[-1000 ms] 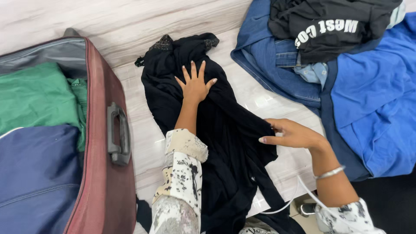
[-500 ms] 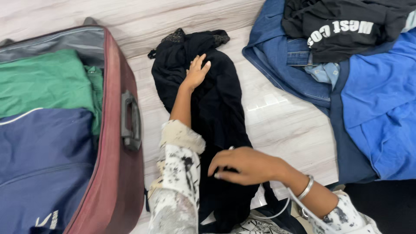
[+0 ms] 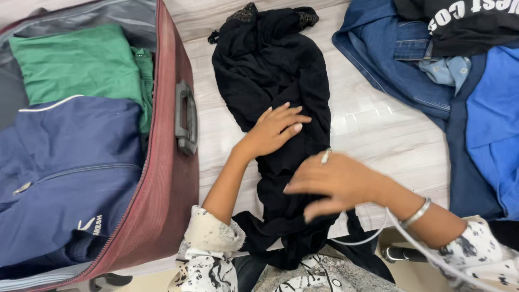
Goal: The person folds a navy blue jacket and a black dress on the floor, then places them into an open suitcase. The person continues folding a black t-shirt.
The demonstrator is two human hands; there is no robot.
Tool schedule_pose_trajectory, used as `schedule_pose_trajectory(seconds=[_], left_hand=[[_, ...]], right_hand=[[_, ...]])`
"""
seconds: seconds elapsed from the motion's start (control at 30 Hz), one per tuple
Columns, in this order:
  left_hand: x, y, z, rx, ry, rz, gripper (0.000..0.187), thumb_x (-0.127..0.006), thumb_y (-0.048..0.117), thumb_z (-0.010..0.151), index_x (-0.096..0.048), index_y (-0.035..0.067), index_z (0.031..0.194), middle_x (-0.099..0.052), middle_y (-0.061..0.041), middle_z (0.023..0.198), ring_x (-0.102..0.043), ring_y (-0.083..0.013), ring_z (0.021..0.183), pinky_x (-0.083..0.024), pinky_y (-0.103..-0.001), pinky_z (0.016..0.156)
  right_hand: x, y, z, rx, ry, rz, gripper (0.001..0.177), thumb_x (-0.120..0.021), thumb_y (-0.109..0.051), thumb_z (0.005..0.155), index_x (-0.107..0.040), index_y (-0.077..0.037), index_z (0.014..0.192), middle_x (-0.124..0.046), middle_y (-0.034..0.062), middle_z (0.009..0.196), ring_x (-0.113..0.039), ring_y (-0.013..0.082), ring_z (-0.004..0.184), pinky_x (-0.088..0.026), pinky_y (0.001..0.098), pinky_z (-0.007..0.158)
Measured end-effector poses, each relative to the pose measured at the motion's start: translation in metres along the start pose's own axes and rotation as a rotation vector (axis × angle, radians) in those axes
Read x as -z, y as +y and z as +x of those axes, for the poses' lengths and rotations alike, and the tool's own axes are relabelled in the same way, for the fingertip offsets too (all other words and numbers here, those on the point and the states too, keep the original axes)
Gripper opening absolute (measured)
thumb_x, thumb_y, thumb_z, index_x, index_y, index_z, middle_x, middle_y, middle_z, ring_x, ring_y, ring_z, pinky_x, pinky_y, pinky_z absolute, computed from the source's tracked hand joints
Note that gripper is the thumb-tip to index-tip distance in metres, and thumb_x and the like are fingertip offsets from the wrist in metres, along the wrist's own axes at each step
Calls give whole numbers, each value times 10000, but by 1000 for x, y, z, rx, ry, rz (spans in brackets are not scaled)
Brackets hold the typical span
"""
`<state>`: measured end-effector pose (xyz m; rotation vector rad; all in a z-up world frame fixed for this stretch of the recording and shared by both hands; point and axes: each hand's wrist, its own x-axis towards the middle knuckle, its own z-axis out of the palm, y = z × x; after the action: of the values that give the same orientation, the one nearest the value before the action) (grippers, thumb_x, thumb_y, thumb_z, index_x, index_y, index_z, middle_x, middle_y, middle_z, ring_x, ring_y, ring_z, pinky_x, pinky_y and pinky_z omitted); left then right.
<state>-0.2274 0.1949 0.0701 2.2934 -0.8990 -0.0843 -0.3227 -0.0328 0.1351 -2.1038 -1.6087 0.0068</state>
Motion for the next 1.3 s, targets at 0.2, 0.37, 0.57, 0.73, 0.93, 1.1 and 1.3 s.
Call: schedule_pose_trajectory(seconds=[0.2,0.37,0.57,0.73,0.93,1.1,1.3], left_hand=[[-24,-38,1,29,98,150,363,-463,352,1052,-695,249,1312,-517,-59,1548,-311,-275,1522,-90,-541,1243],[-26,-50,5,17,156,157,345,-477,325,1054,-703,237,1299,-542,-53,1523,-352,-267,1506,-116,-539,1242],[-34,-48,0,-9,222,202,336,-487,315,1054,-705,230,1294,-569,-36,1502,-395,-256,1488,-160,-523,1243],[-36,-54,0,-33,262,155,334,-499,324,1049,-713,231,1288,-606,-15,1465,-428,-248,1470,-179,-515,1243],[-29,-59,5,5,207,-16,325,-495,291,1048,-733,217,1258,-651,3,1427,-420,-249,1476,-135,-529,1238],[-15,-35,-11,2,344,-228,319,-497,170,1071,-662,178,1343,-632,-26,1471,-448,-243,1495,-193,-515,1273],[-4,45,-63,-186,308,475,647,-597,-38,876,-592,187,1482,-450,-51,1633,-359,-290,1539,-227,-516,1262]], right_hand=[[-44,-27,7,385,-139,-127,1003,-716,-699,590,-512,-262,1469,-542,177,1473,-415,434,1397,-294,612,1110],[-61,-16,4,277,-150,6,942,-756,-652,785,-491,-131,1524,-573,165,1386,-476,376,1314,-336,566,1081],[-96,4,8,263,-52,-118,468,-727,-372,918,-649,-154,1324,-642,37,1137,-568,229,1037,-431,407,900],[-103,38,18,104,24,163,314,-731,-36,853,-690,-104,1157,-690,51,1027,-658,251,935,-515,362,834],[-86,52,28,-217,146,520,477,-545,117,754,-666,-31,1192,-722,112,1082,-728,254,956,-561,333,827],[-50,47,16,-189,134,563,380,-570,71,821,-679,-32,1170,-738,96,1090,-737,217,969,-570,319,870],[9,62,-12,-232,245,908,338,-577,6,922,-660,-49,1245,-732,93,1208,-694,211,1130,-540,352,992]])
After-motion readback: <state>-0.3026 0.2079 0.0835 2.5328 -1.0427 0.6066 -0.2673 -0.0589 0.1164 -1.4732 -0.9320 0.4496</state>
